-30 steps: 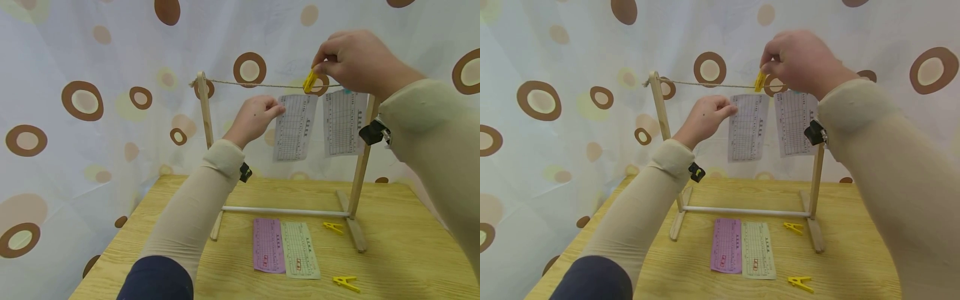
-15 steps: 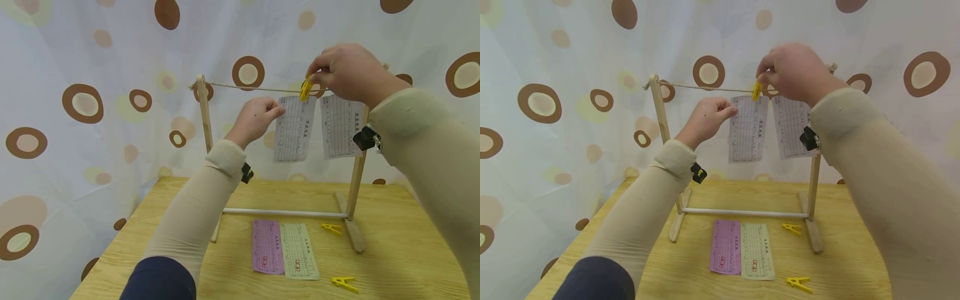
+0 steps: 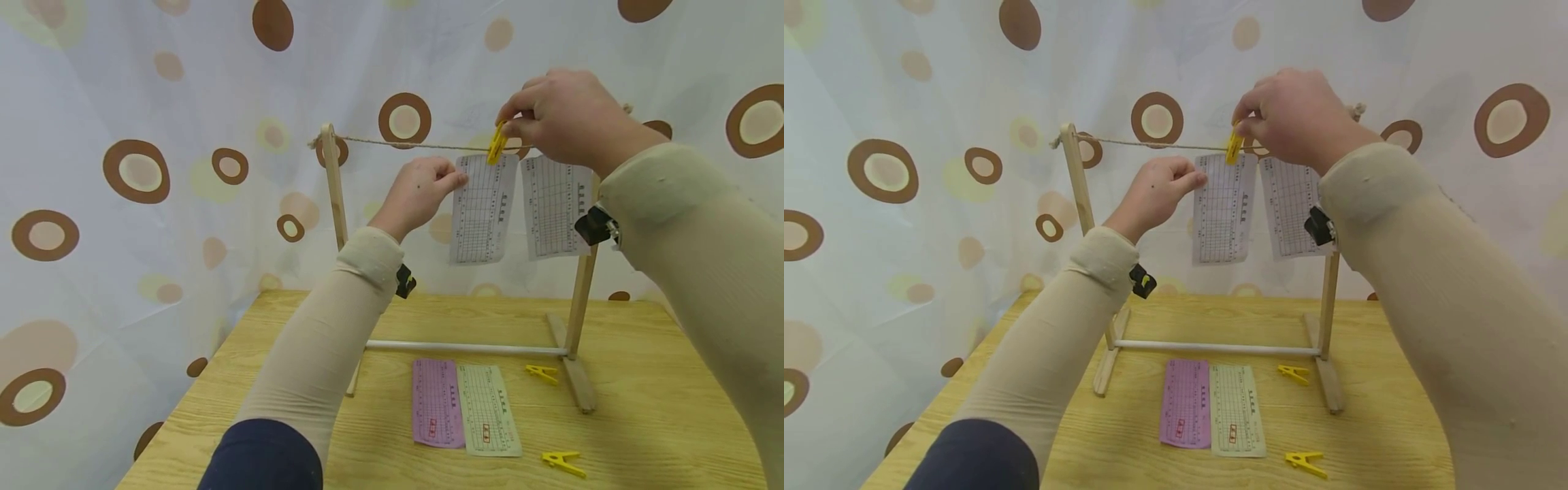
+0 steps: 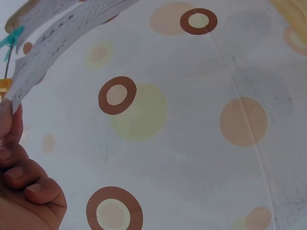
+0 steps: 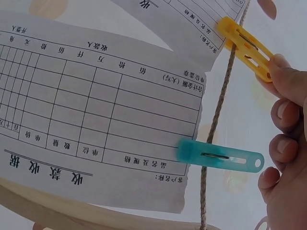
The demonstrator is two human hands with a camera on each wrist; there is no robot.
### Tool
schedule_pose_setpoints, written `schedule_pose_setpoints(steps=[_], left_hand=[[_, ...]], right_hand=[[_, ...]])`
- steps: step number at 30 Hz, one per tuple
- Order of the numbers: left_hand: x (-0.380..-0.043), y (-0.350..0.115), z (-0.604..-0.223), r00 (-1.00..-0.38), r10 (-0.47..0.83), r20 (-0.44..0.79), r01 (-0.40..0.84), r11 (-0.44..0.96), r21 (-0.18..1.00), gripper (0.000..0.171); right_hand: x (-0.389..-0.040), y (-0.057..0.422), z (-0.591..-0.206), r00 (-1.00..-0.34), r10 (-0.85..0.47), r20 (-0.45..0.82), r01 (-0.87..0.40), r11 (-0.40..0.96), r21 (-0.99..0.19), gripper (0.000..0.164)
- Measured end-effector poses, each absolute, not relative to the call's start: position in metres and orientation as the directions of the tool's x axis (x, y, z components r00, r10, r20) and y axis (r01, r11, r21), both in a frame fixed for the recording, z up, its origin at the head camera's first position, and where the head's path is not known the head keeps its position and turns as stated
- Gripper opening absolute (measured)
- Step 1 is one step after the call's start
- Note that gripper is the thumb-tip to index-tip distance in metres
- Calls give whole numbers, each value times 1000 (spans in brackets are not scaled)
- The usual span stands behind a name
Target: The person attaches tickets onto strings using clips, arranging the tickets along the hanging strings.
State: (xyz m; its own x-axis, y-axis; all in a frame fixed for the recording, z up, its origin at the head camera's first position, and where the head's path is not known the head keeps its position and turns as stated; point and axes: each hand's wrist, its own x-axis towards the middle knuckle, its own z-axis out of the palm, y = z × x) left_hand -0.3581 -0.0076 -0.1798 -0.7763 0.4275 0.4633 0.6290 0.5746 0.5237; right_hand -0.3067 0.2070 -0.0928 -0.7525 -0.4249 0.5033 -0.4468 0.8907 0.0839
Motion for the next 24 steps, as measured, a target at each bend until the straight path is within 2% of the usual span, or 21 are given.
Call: schedule_pose_setpoints(steps=[12,24], left_hand=[[-359,-9,-180,-778,428,461,628,568,532,35],[-361,-7,-181,-788,429,442,616,566,548,32]], right_hand=[[-309,205,-92,-755,-467,460,-459,878,137,30],[-307,202,-88,-790,-470,393,-435,882,181,38]])
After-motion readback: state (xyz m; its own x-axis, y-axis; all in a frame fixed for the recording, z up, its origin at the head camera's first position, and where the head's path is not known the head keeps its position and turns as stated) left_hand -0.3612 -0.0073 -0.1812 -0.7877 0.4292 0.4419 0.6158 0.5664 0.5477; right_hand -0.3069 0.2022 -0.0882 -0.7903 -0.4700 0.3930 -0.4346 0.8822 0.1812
